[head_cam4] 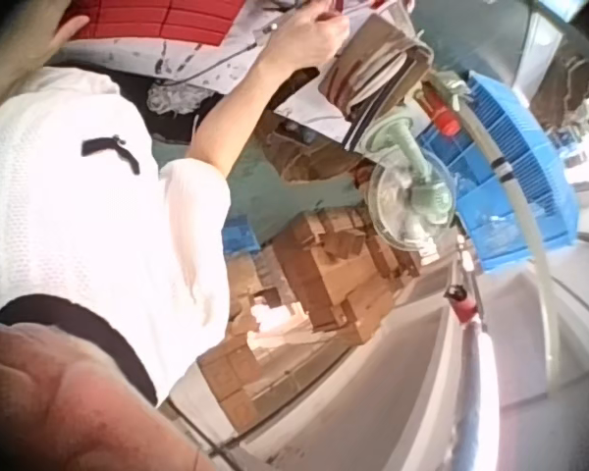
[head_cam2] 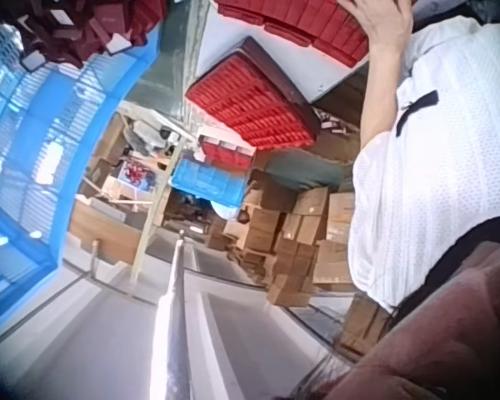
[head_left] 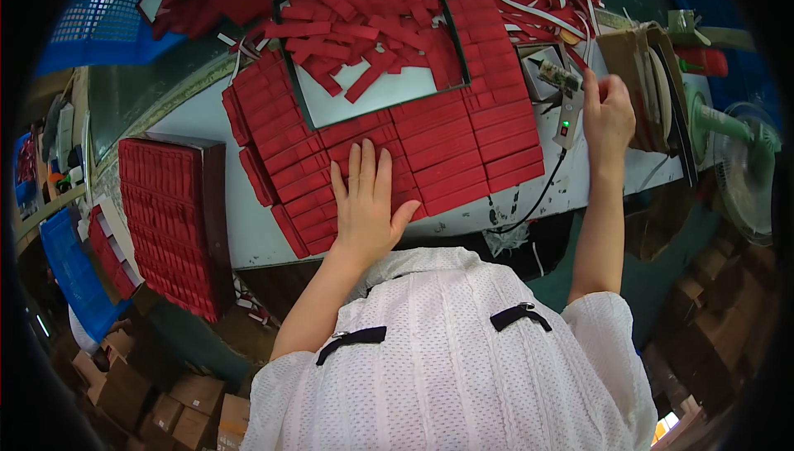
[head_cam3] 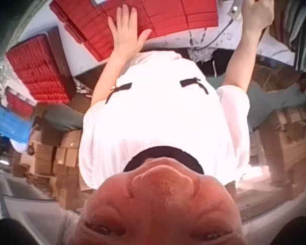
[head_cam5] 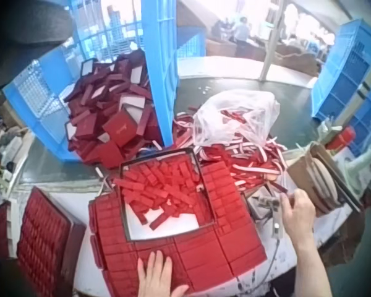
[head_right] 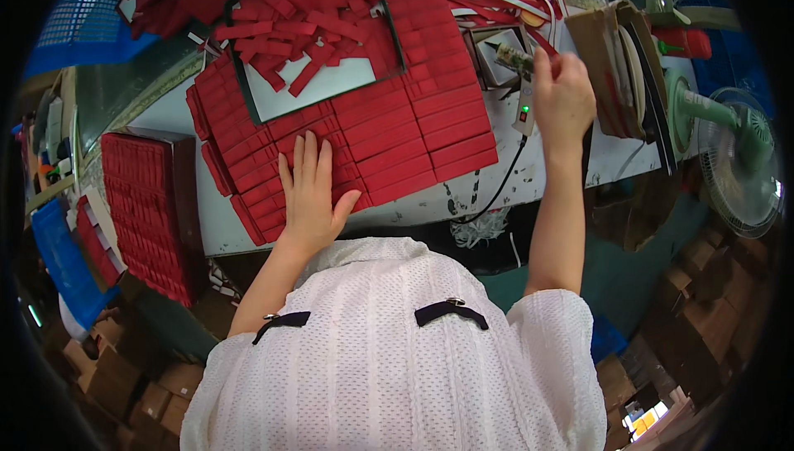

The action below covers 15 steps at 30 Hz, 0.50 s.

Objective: The person uses a hot glue gun to apply adhesive to the edges of red fabric strips and presses them onto a larger red fabric panel. They repeat this process, adding multiple strips to build up the panel's surface.

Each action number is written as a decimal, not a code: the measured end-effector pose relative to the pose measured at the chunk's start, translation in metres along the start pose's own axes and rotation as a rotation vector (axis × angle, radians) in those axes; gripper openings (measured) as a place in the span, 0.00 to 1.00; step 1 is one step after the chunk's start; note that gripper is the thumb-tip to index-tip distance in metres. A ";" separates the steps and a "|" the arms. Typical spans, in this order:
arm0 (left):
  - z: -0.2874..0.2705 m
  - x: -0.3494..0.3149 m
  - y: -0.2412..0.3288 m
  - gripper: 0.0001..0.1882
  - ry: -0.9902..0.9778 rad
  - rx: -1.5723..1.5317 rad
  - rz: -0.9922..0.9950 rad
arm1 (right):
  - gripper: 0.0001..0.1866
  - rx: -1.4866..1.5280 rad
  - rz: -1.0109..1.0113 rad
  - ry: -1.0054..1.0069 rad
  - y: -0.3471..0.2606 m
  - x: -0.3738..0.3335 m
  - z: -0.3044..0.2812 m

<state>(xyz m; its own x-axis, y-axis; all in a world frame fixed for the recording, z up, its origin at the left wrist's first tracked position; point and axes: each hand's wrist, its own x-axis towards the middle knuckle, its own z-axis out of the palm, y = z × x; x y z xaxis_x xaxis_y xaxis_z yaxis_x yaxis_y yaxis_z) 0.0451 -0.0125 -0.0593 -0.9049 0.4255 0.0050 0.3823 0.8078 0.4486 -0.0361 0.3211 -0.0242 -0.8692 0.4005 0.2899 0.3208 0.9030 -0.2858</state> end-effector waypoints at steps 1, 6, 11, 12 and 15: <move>-0.004 0.002 0.000 0.38 0.074 -0.067 0.025 | 0.14 0.235 -0.057 0.028 -0.023 0.001 0.004; -0.032 0.046 -0.010 0.16 0.285 -0.278 0.127 | 0.09 0.443 -0.690 -0.001 -0.137 0.009 0.051; -0.037 0.077 -0.015 0.08 0.280 -0.483 0.140 | 0.09 0.223 -0.640 -0.064 -0.161 0.008 0.073; -0.039 0.081 -0.013 0.07 0.292 -0.531 0.097 | 0.09 0.221 -0.631 -0.071 -0.159 0.008 0.074; -0.043 0.090 -0.009 0.07 0.213 -0.812 -0.169 | 0.09 0.338 -0.576 -0.092 -0.152 0.007 0.077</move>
<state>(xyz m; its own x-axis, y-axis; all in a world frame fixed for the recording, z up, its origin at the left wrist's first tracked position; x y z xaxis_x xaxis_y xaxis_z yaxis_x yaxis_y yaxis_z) -0.0473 0.0011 -0.0246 -0.9846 0.1742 0.0121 0.0606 0.2758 0.9593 -0.1201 0.1750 -0.0494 -0.8995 -0.1589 0.4070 -0.3262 0.8640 -0.3836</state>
